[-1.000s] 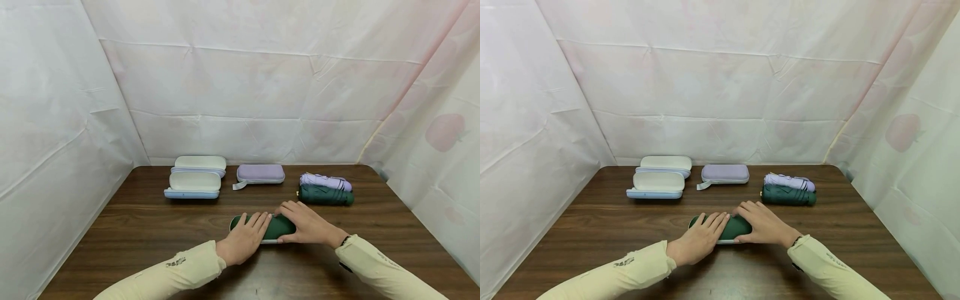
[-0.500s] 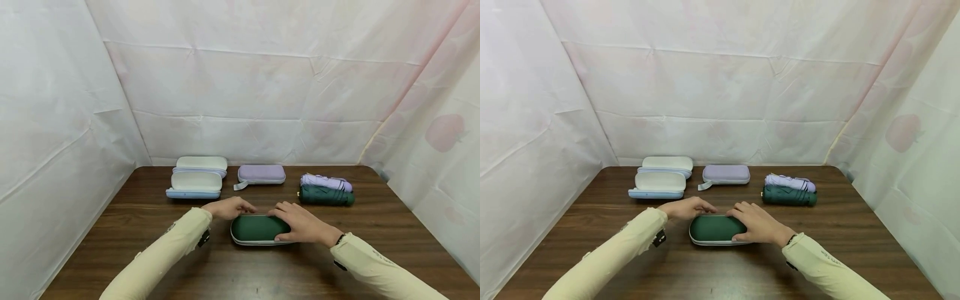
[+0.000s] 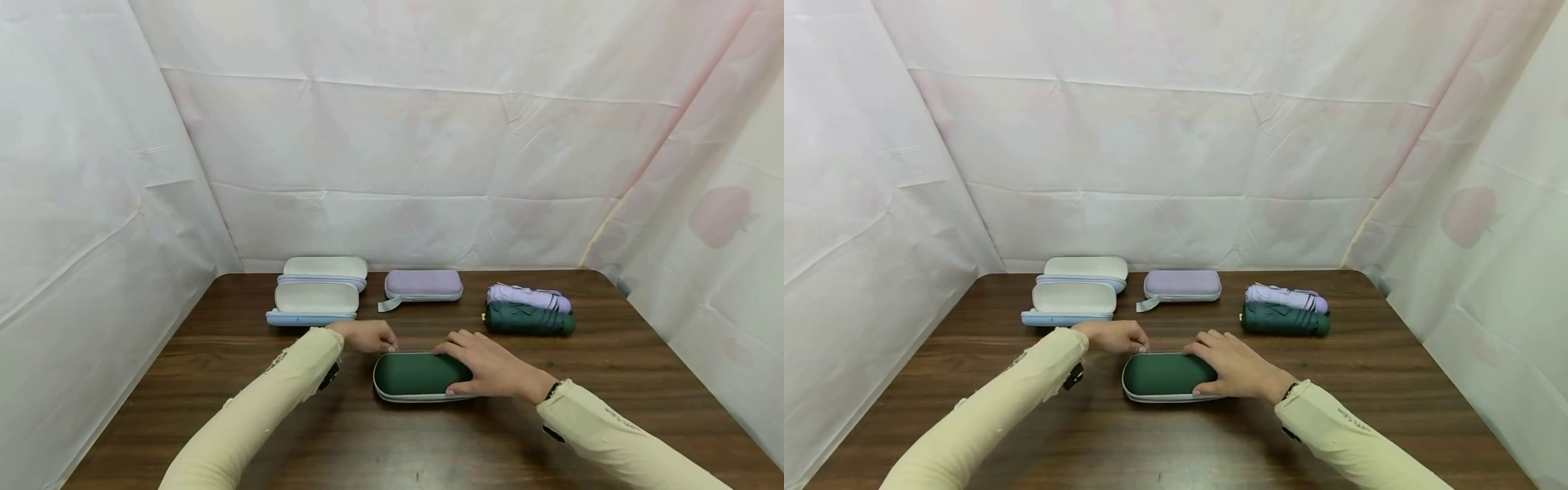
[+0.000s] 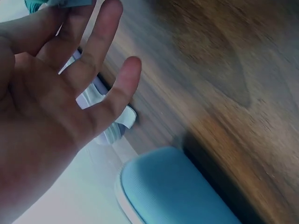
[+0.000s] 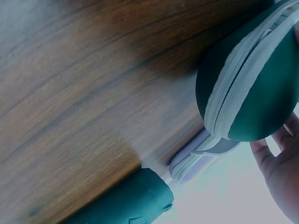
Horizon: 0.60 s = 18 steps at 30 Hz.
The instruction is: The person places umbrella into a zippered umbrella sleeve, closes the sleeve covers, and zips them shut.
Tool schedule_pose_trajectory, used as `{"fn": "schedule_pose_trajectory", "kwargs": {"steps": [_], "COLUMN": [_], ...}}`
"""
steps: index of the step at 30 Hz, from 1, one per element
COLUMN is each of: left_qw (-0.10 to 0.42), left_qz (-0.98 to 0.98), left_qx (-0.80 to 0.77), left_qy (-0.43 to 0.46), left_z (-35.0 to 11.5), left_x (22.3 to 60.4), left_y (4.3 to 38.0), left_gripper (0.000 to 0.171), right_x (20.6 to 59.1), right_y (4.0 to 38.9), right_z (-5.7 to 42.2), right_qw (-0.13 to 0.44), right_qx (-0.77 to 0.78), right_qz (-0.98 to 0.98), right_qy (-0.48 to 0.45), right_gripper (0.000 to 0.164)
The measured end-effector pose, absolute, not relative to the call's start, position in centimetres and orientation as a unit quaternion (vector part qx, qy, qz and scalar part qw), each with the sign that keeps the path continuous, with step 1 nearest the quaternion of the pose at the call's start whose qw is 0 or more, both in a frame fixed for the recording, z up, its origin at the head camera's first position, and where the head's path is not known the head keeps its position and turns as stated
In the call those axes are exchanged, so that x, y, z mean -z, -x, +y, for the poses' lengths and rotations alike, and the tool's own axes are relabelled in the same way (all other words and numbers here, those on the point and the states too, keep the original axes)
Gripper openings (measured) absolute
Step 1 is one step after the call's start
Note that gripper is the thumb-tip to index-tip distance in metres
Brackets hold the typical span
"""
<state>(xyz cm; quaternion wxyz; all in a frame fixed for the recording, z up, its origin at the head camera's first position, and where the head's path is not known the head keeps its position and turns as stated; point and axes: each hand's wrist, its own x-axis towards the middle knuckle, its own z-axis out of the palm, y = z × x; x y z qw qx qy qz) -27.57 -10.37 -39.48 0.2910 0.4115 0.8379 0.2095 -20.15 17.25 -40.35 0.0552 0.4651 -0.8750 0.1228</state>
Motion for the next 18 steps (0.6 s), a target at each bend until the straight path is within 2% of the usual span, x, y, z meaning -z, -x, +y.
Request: {"fn": "schedule_pose_trajectory", "kwargs": {"steps": [6,9,12,18], "left_qw": [0.317,0.311,0.272,0.142], "left_qz": [0.835,0.839,0.856,0.897], "left_qx": [-0.241,-0.242,-0.221,-0.114], "left_qy": [-0.379,-0.375,-0.381,-0.403], "left_z": [-11.4,-11.6,-11.7,-12.1], "left_x": [39.4,39.4,39.8,40.1], "left_y": [27.2,27.0,26.7,25.5], "left_gripper": [0.020,0.018,0.017,0.013], "right_x": [40.2,40.1,40.0,39.8], "right_y": [20.2,20.2,20.2,20.1], "right_z": [17.2,17.2,17.2,17.1], "right_qw": [0.050,0.041,0.031,0.021], "right_qx": [-0.121,-0.118,-0.117,-0.117], "right_qz": [-0.877,-0.879,-0.881,-0.886], "right_qy": [-0.463,-0.459,-0.457,-0.447], "right_gripper": [0.060,0.061,0.061,0.059]}}
